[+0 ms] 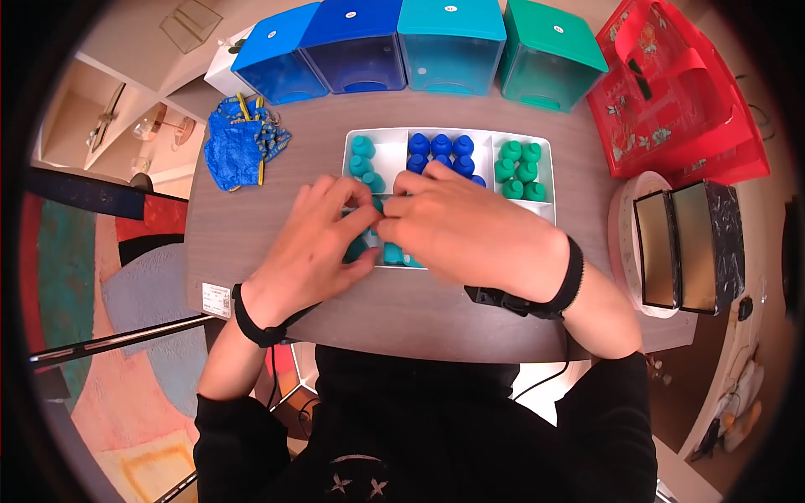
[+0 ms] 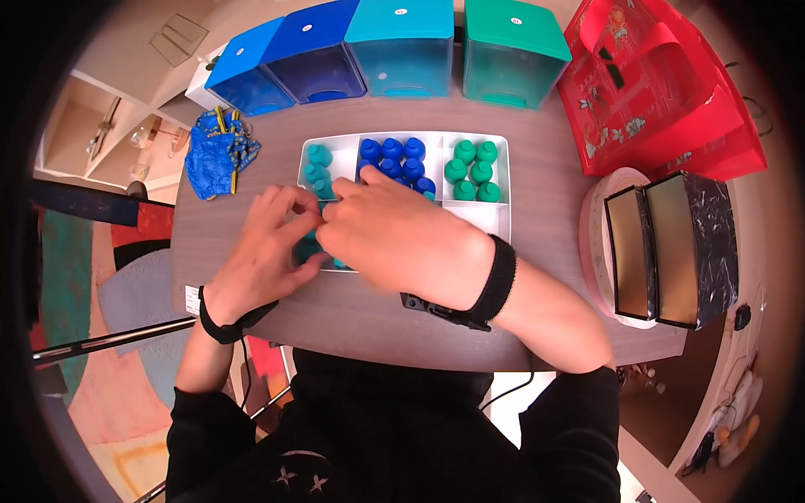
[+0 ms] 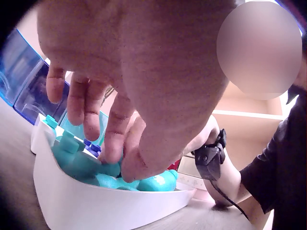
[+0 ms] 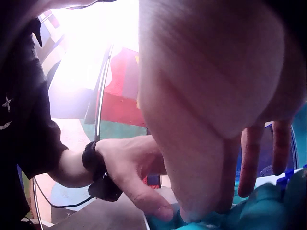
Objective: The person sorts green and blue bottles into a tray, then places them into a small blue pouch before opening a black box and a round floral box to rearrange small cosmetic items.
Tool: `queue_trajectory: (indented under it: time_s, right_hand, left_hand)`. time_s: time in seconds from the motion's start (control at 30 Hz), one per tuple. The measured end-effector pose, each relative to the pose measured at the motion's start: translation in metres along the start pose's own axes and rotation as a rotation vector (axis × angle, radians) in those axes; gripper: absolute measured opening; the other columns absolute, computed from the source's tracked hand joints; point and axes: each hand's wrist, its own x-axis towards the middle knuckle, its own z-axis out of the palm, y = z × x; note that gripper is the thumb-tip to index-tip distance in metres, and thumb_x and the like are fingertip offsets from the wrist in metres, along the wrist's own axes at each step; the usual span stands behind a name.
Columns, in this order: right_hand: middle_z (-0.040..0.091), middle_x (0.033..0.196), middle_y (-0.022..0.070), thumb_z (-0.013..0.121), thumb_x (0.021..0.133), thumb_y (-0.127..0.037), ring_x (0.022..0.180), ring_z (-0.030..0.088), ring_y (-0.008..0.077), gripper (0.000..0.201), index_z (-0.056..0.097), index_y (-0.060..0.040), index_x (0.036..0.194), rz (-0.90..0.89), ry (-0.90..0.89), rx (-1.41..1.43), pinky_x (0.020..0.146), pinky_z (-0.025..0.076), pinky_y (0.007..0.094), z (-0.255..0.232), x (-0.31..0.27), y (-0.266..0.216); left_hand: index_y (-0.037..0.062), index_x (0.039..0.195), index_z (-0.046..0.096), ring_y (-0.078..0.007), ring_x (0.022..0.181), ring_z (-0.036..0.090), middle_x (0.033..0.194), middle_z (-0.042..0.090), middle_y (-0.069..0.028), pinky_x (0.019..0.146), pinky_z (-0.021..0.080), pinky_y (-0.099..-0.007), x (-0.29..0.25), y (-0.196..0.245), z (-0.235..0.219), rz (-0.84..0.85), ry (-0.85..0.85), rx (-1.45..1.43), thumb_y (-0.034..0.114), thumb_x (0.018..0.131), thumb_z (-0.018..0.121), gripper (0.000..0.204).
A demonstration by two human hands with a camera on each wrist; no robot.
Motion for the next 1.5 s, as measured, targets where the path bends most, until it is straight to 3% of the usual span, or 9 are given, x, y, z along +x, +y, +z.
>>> queue_trajectory:
  time_s: [0.33, 0.63, 0.73, 0.8, 0.83, 0.97, 1.03, 1.27, 1.5]
  right_hand:
    - [0.063, 0.091, 0.0078, 0.074, 0.076, -0.006, 0.096, 0.057, 0.0266, 0.016, 0.068, -0.0018, 0.09, -0.026, 0.127, 0.024, 0.087, 0.047, 0.04, -0.002, -0.005, 0.007]
    - [0.064, 0.093, 0.0065, 0.077, 0.069, -0.006, 0.098, 0.054, 0.0257, 0.017, 0.071, -0.002, 0.084, 0.02, 0.045, -0.007, 0.086, 0.047, 0.0373, -0.003, -0.006, -0.002]
    - [0.064, 0.094, 0.0065, 0.078, 0.069, -0.006, 0.098, 0.054, 0.0256, 0.017, 0.072, -0.0016, 0.084, 0.007, 0.069, -0.008, 0.085, 0.047, 0.0374, -0.002, -0.006, -0.001]
    - [0.064, 0.094, 0.0064, 0.077, 0.069, -0.006, 0.098, 0.054, 0.0253, 0.017, 0.072, -0.0016, 0.084, 0.014, 0.049, -0.015, 0.085, 0.047, 0.0373, -0.006, -0.005, -0.002]
    - [0.065, 0.094, 0.0063, 0.077, 0.069, -0.006, 0.099, 0.054, 0.0251, 0.016, 0.072, -0.0015, 0.084, 0.023, 0.028, -0.019, 0.085, 0.046, 0.0372, -0.006, -0.005, -0.003]
    - [0.066, 0.093, 0.0058, 0.076, 0.069, -0.005, 0.098, 0.054, 0.0247, 0.014, 0.072, -0.0018, 0.082, 0.009, 0.066, -0.023, 0.084, 0.046, 0.0365, -0.001, -0.005, -0.002]
    - [0.066, 0.087, 0.0056, 0.076, 0.068, -0.004, 0.097, 0.055, 0.0244, 0.013, 0.071, -0.0023, 0.08, -0.017, 0.043, -0.029, 0.083, 0.046, 0.0357, -0.002, -0.004, -0.003]
    - [0.066, 0.077, 0.006, 0.074, 0.068, -0.005, 0.092, 0.056, 0.0243, 0.009, 0.067, -0.0024, 0.074, -0.011, 0.051, -0.052, 0.081, 0.045, 0.0361, -0.003, -0.001, -0.002]
    - [0.065, 0.076, 0.0065, 0.072, 0.07, -0.006, 0.092, 0.056, 0.0249, 0.008, 0.067, -0.0023, 0.075, -0.019, 0.076, -0.077, 0.08, 0.044, 0.0365, -0.003, -0.003, -0.001]
  left_hand:
    - [0.0043, 0.097, 0.068, -0.0269, 0.103, 0.049, 0.104, 0.052, -0.0062, 0.087, 0.039, -0.0392, 0.006, 0.005, 0.004, -0.026, -0.054, 0.155, 0.008, 0.066, 0.081, 0.034]
    - [0.0031, 0.094, 0.07, -0.0248, 0.098, 0.051, 0.104, 0.053, -0.0064, 0.083, 0.042, -0.0382, 0.004, 0.0, 0.006, -0.037, 0.03, 0.12, 0.008, 0.067, 0.08, 0.029]
    - [0.0032, 0.097, 0.069, -0.0288, 0.09, 0.057, 0.101, 0.059, -0.0092, 0.078, 0.046, -0.0411, -0.001, -0.001, -0.011, -0.066, 0.074, -0.028, 0.006, 0.07, 0.079, 0.029]
    - [0.0028, 0.1, 0.067, -0.0342, 0.081, 0.06, 0.092, 0.063, -0.0126, 0.074, 0.048, -0.0437, -0.006, 0.0, -0.022, -0.202, -0.001, -0.057, 0.005, 0.073, 0.077, 0.029]
    - [0.0022, 0.101, 0.066, -0.0379, 0.082, 0.061, 0.084, 0.062, -0.0143, 0.073, 0.049, -0.0449, -0.006, 0.002, -0.026, -0.176, -0.003, -0.055, 0.004, 0.075, 0.076, 0.028]
    - [0.0016, 0.102, 0.066, -0.0378, 0.084, 0.062, 0.088, 0.063, -0.0144, 0.073, 0.049, -0.0456, -0.006, 0.01, -0.027, -0.142, -0.035, -0.056, 0.004, 0.076, 0.074, 0.027]
    - [0.0016, 0.104, 0.068, -0.0353, 0.081, 0.064, 0.091, 0.065, -0.0131, 0.07, 0.051, -0.0403, -0.004, 0.012, -0.024, -0.087, -0.066, 0.001, 0.0, 0.078, 0.074, 0.027]
    - [0.0029, 0.105, 0.068, -0.0359, 0.082, 0.063, 0.09, 0.062, -0.0135, 0.069, 0.049, -0.0423, 0.0, 0.015, -0.032, -0.135, -0.045, -0.05, 0.0, 0.08, 0.071, 0.025]
    - [0.0024, 0.098, 0.067, -0.0321, 0.085, 0.063, 0.092, 0.06, -0.0115, 0.072, 0.051, -0.0431, 0.002, 0.018, -0.018, -0.045, -0.11, 0.039, 0.004, 0.081, 0.068, 0.017]
